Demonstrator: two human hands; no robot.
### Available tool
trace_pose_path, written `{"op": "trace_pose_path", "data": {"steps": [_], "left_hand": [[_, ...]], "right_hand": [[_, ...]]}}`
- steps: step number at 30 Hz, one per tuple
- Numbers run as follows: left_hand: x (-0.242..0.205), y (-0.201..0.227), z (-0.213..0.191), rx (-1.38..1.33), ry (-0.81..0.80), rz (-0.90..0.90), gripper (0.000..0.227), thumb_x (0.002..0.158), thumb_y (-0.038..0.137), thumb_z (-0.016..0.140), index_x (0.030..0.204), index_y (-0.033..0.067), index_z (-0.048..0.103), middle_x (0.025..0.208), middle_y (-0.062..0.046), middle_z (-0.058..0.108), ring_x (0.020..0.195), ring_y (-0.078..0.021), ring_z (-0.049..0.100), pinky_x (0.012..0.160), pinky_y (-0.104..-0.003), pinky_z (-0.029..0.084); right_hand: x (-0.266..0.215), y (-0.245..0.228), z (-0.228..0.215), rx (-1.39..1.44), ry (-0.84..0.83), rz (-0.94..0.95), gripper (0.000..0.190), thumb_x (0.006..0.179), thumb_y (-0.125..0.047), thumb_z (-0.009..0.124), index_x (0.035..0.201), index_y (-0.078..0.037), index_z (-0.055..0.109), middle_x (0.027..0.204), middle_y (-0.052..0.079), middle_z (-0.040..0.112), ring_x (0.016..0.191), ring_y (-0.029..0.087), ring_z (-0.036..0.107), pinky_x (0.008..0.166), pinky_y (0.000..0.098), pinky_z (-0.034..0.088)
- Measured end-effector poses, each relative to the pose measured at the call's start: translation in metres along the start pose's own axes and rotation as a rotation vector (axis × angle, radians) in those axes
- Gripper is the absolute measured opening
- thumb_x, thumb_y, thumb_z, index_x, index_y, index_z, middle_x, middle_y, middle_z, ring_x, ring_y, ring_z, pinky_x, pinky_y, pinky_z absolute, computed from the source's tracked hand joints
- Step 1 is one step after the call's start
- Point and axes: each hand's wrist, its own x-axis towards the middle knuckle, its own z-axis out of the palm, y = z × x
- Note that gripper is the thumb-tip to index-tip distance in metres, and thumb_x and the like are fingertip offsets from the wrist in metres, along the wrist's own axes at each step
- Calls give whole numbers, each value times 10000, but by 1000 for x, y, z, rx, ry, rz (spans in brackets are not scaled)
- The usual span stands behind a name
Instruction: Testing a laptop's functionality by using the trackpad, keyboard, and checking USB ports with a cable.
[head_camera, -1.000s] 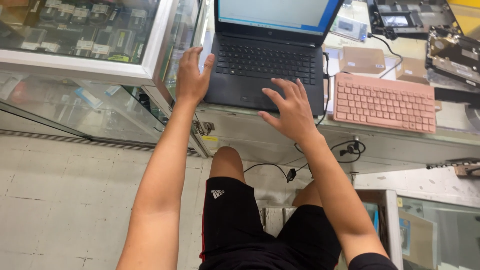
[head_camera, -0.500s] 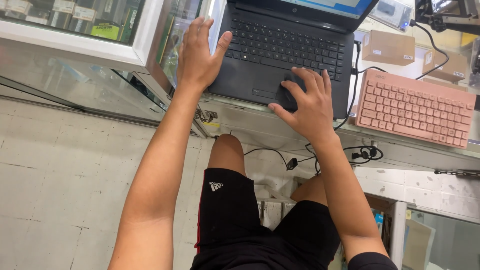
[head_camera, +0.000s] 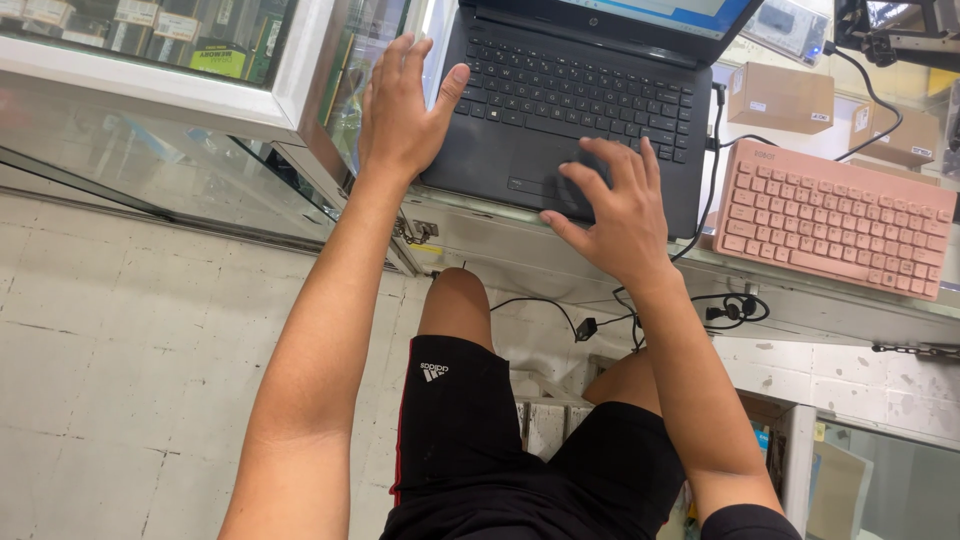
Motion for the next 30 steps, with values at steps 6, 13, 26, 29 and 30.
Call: {"op": "trace_pose_path", "data": {"steps": [6,13,26,29,30], "left_hand": [[1,0,1,21,8,13,776,1009,686,333,1455,77,513,1544,-136,437,1434,-343,378,1105,-604,325],[-1,3,-2,23,0,43,767,1014,675,329,1458,75,506,1553,-157,424,1459,-357,334,1169,-587,232],[2,3,1,24,-10,-5,721,1026,636,384,1465,78,509,1556,-161,434,1462,-327,340,1127,-637,258],[2,5,-1,21,-15,18,729,1035,638,364,1471,70,500,1540,-154,439,1437,-337,372,1098,-663,276],[1,3,1,13,-27,30,729,1035,638,364,1471,70,500,1540,-154,439,1437,-337,372,1098,-663,276]], "right_hand": [[2,0,-5,-33,-77,-204,198,1001,-258,785,1165,-172,718,1398,135,548,1267,388,567,1148,736,308],[4,3,-6,-30,-147,-214,189,1035,-276,700,1192,-172,702,1429,126,535,1314,380,526,1156,734,258],[-17,25,-50,198,188,259,151,984,-11,613,1101,-3,708,1236,194,548,1211,372,540,1076,509,434],[-26,51,-76,96,234,369,152,1014,66,587,1064,53,729,1169,198,533,1100,329,545,994,434,483],[-34,62,-83,82,236,382,152,1014,66,587,1064,53,729,1169,198,533,1100,329,545,994,434,483]]}}
